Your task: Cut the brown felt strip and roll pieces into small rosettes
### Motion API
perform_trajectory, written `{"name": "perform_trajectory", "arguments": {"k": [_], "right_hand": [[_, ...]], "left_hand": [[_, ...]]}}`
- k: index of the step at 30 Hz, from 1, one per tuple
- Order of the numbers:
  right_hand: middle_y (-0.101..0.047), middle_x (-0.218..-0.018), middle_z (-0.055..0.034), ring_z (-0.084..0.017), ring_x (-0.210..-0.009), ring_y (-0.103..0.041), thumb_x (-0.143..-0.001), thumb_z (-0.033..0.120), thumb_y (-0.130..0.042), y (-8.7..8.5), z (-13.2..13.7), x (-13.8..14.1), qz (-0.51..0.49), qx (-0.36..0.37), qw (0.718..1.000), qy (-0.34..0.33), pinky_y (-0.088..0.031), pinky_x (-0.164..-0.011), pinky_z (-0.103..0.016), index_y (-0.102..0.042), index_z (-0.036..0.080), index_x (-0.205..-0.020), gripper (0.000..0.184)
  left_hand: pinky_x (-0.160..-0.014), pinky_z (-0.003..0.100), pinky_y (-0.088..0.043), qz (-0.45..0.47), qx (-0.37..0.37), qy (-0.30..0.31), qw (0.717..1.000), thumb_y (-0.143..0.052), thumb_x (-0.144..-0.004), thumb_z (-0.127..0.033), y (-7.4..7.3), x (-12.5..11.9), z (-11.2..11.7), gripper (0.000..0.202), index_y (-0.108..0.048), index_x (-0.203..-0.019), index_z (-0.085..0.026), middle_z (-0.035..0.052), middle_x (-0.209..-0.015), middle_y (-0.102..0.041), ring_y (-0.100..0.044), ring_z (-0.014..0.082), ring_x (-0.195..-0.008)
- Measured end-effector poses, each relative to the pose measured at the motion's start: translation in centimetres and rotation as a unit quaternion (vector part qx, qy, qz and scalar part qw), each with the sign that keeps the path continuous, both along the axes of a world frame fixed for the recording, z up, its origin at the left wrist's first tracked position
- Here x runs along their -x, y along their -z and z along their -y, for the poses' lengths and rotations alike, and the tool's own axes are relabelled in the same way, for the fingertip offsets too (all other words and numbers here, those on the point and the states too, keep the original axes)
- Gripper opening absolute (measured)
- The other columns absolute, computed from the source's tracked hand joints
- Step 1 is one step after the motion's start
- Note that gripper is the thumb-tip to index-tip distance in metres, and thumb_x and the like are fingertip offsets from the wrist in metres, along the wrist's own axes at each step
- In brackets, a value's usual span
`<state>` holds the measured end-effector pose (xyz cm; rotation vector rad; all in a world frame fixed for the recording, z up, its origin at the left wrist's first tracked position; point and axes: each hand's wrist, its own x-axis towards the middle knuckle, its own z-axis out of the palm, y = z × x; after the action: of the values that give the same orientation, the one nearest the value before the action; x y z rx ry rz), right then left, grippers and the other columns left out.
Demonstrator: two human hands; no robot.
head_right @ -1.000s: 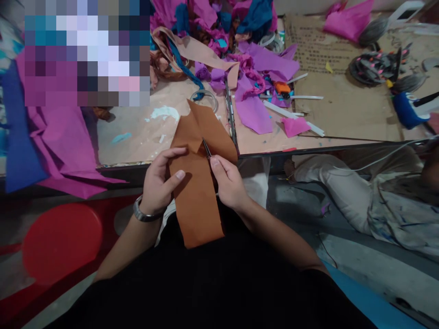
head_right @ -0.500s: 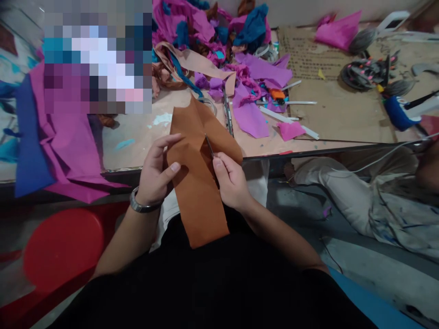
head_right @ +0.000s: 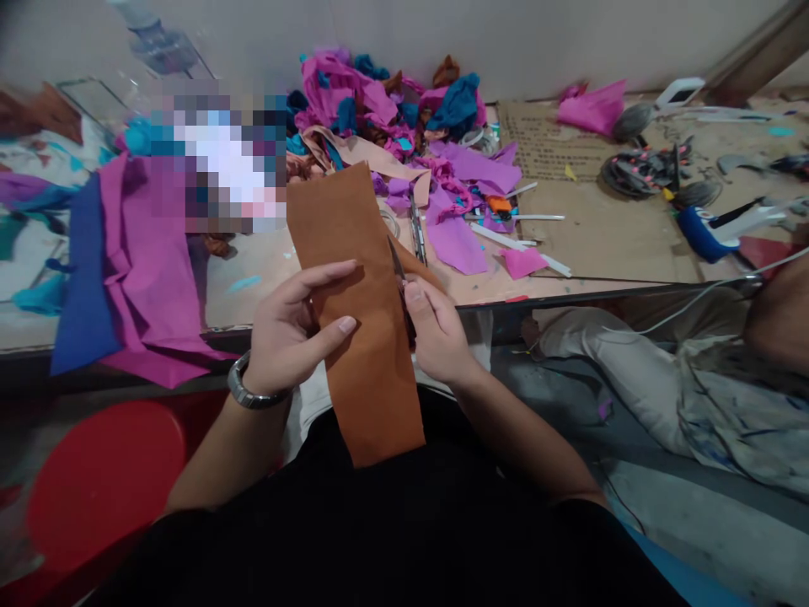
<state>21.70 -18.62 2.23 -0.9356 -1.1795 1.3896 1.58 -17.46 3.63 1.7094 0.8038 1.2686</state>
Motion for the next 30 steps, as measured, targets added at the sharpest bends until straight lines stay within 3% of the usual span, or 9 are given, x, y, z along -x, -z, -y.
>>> {"name": "perform_trajectory", "arguments": {"k": [7,16,25,30], "right_hand": [[-0.073,-0.121,-0.0034,-0.024,-0.119,-0.066,-0.104,0.060,-0.046,-0.44,-0.05,0.38,-0.013,0.010,1.000,-0.016,-0.059,-0.098,-0.041,-0.070,0.032,-0.120,0.041],[-0.072,-0.125,-0.0042,-0.024,-0.122,-0.066,-0.103,0.058,-0.049,-0.13,-0.14,0.48,-0.017,-0.001,1.000,-0.011,-0.057,-0.106,-0.043,-0.069,0.030,-0.117,0.038],[-0.073,-0.123,-0.0041,-0.024,-0.114,-0.069,-0.103,0.058,-0.050,-0.14,-0.12,0.78,-0.009,-0.013,1.000,0.007,-0.059,-0.102,-0.044,-0.071,0.028,-0.114,0.038],[-0.073,-0.122,-0.0043,-0.024,-0.122,-0.066,-0.103,0.057,-0.052,0.13,0.01,0.78,-0.003,-0.011,1.000,0.021,-0.055,-0.109,-0.046,-0.070,0.028,-0.118,0.038]], "left_hand": [[-0.116,0.044,-0.055,0.016,0.009,0.007,1.000,-0.080,-0.085,-0.018,0.55,-0.14,0.46,0.056,-0.065,-0.139,-0.026,0.0093,-0.141,-0.067,-0.063,0.0265,-0.133],[-0.111,0.045,-0.059,0.008,-0.001,-0.002,1.000,-0.081,-0.085,-0.021,0.66,-0.19,0.19,0.055,-0.066,-0.138,-0.026,0.0089,-0.139,-0.068,-0.065,0.0275,-0.130],[-0.108,0.044,-0.060,0.001,0.002,-0.010,1.000,-0.081,-0.086,-0.025,0.94,-0.13,0.24,0.053,-0.066,-0.137,-0.026,0.0095,-0.139,-0.068,-0.066,0.0280,-0.129],[-0.107,0.044,-0.061,0.011,0.015,-0.006,1.000,-0.080,-0.087,-0.025,0.99,-0.20,0.46,0.053,-0.066,-0.138,-0.026,0.0097,-0.140,-0.067,-0.065,0.0284,-0.130]]}}
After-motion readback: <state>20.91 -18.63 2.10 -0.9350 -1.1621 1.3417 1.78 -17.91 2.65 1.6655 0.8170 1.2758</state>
